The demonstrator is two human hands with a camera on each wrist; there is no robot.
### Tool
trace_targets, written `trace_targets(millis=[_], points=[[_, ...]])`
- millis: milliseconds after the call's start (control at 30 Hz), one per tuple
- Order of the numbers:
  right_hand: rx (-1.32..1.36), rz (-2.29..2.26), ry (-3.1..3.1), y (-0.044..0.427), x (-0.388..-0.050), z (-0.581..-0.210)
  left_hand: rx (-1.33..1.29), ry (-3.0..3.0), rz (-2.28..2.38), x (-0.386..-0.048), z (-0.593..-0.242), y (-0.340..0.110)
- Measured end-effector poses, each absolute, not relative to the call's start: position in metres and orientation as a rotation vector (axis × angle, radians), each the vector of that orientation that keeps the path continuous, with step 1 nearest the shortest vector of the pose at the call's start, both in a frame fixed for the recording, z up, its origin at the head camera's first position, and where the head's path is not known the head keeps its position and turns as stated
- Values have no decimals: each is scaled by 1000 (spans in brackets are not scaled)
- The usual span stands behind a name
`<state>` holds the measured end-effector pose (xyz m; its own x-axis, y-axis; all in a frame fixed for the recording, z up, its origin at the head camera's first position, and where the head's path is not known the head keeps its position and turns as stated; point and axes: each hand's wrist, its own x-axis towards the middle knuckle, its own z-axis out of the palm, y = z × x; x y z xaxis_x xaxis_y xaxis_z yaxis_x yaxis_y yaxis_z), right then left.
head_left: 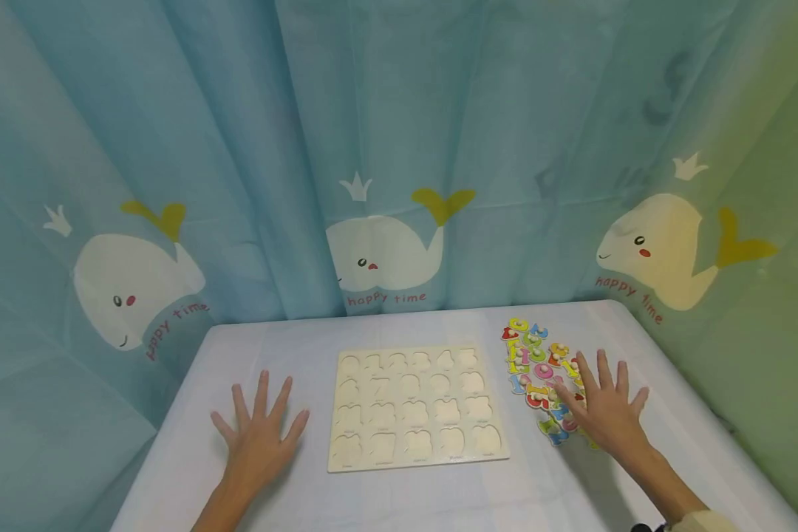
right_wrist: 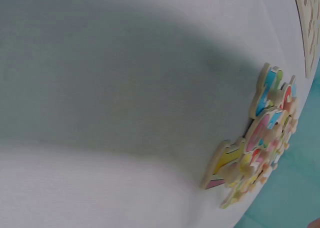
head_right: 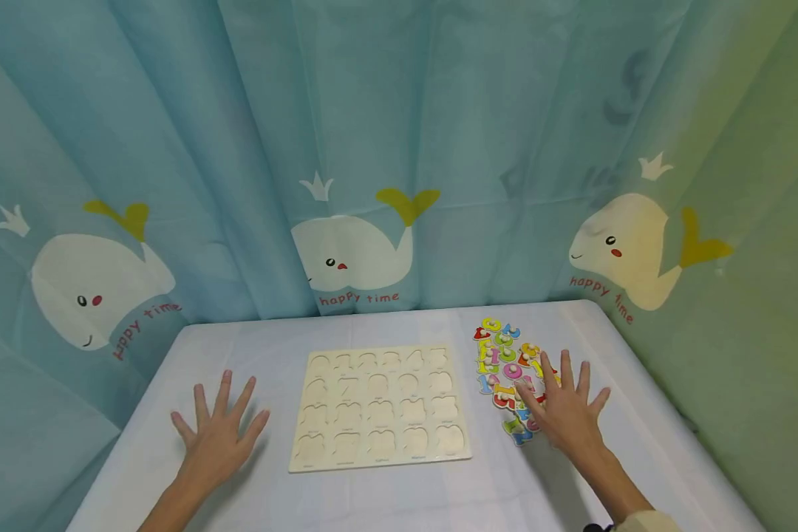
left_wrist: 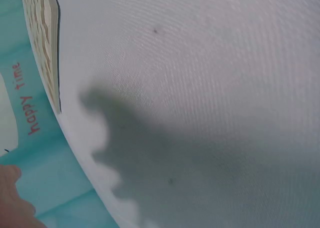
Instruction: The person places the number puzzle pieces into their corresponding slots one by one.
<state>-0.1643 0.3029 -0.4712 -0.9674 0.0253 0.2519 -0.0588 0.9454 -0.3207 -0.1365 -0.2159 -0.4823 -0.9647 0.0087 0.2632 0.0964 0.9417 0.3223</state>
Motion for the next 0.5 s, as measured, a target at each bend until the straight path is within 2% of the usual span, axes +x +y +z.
trace_targets(millis=[500], points=[[111, 554, -2931, 312, -169, -467, -439, -3179, -815, -123, -491, -208]])
